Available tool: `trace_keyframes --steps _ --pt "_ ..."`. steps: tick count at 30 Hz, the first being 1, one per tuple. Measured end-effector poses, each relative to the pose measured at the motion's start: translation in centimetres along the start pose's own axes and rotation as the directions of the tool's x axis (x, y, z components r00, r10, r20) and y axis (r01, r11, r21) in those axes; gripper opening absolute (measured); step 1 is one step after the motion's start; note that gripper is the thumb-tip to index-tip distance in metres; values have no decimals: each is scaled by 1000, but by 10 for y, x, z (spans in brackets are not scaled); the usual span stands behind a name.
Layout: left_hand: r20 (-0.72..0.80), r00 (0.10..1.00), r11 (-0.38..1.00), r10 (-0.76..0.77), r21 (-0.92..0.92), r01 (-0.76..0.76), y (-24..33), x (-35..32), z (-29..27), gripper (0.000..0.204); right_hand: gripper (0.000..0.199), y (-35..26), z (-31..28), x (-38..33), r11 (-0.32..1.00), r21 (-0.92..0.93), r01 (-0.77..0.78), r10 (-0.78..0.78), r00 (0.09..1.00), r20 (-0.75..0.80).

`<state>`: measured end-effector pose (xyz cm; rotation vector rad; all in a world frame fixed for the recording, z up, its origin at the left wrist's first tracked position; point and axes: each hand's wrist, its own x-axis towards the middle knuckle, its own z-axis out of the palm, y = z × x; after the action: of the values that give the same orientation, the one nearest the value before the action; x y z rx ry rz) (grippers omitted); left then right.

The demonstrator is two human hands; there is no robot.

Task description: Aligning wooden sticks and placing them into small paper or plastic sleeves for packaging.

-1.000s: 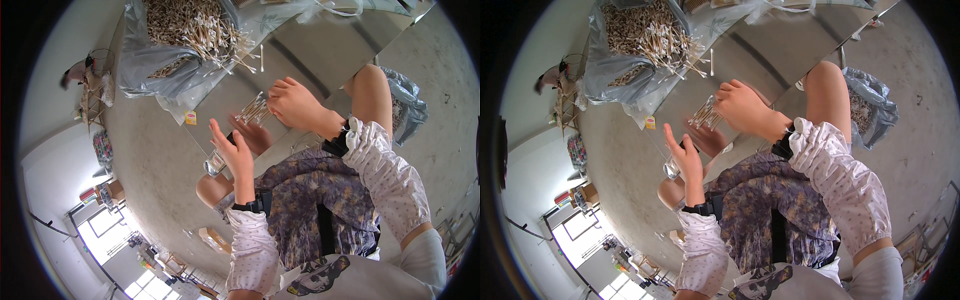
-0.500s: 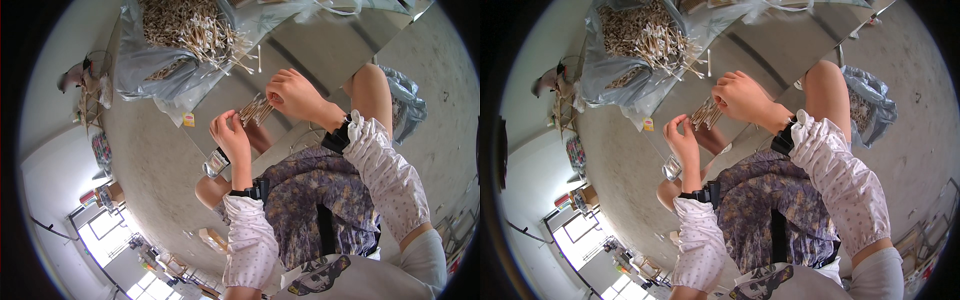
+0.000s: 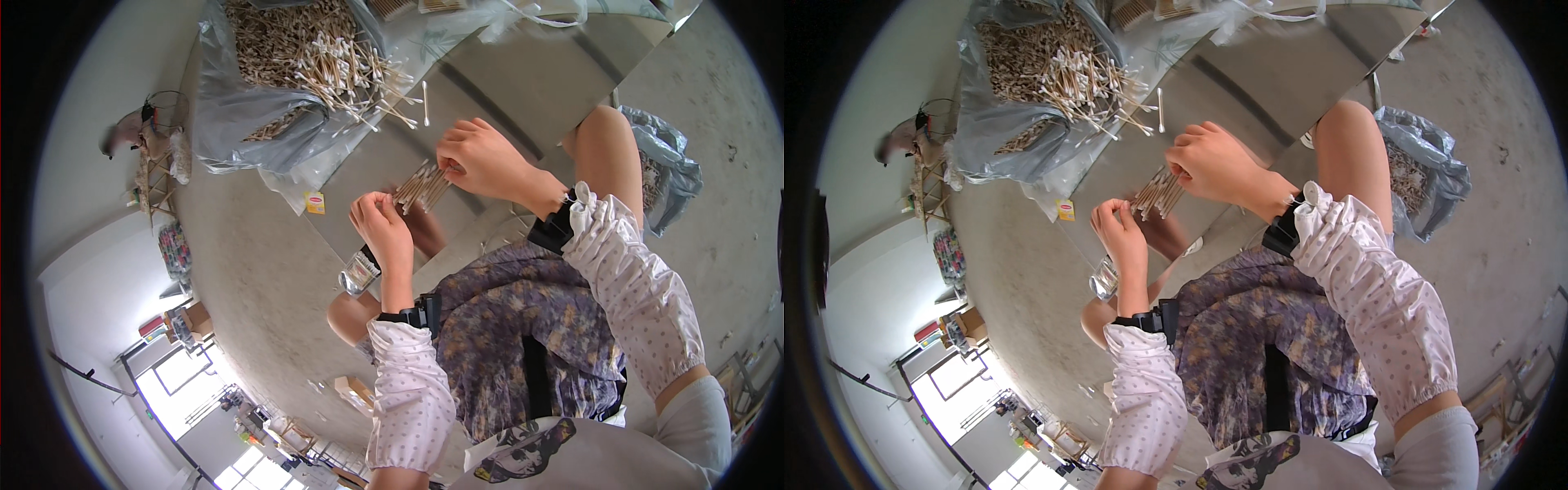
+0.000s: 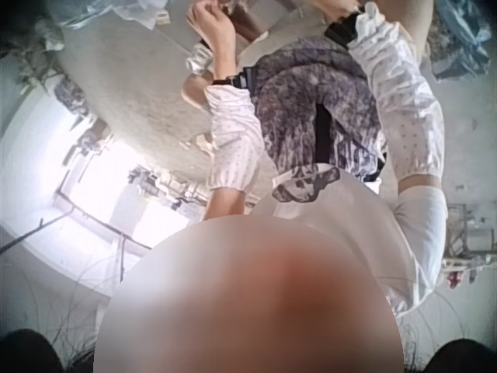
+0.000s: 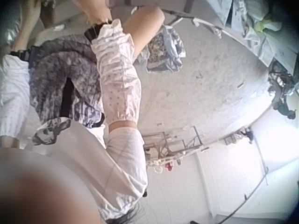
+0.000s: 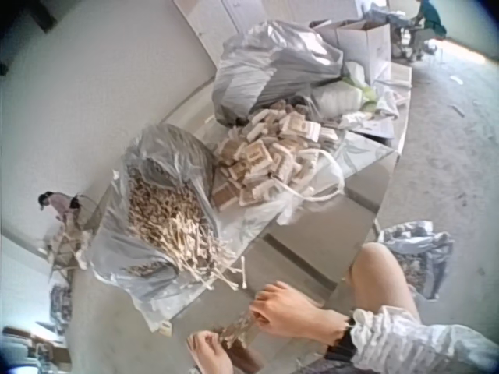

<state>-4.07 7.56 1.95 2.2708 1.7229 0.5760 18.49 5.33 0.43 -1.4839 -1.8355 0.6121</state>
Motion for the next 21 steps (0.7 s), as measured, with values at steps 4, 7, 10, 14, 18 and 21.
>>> trace_keyframes --steps 4,7,10,14,18,21 --pt "-91 995 996 -28 -85 20 1 -9 -19 7 10 -5 2 2 998 33 54 -52 998 -37" --pt "8 1000 990 7 -138 -6 23 -32 -30 6 9 -3 1 2 998 46 32 -31 999 -12" --pt "164 951 954 263 -193 -230 55 -63 -31 6 11 0 -12 -4 1000 29 -11 9 999 37" --pt "337 917 976 216 -107 -191 49 -100 -31 14 13 -9 -9 -1 997 82 2 -4 1000 18" --pt "497 867 998 -34 57 6 51 -111 -28 23 13 -10 -6 -1 994 105 30 -30 1000 -1" --pt "348 937 992 39 -129 7 65 -93 -31 27 14 -5 -11 -2 996 89 11 -13 1000 19"
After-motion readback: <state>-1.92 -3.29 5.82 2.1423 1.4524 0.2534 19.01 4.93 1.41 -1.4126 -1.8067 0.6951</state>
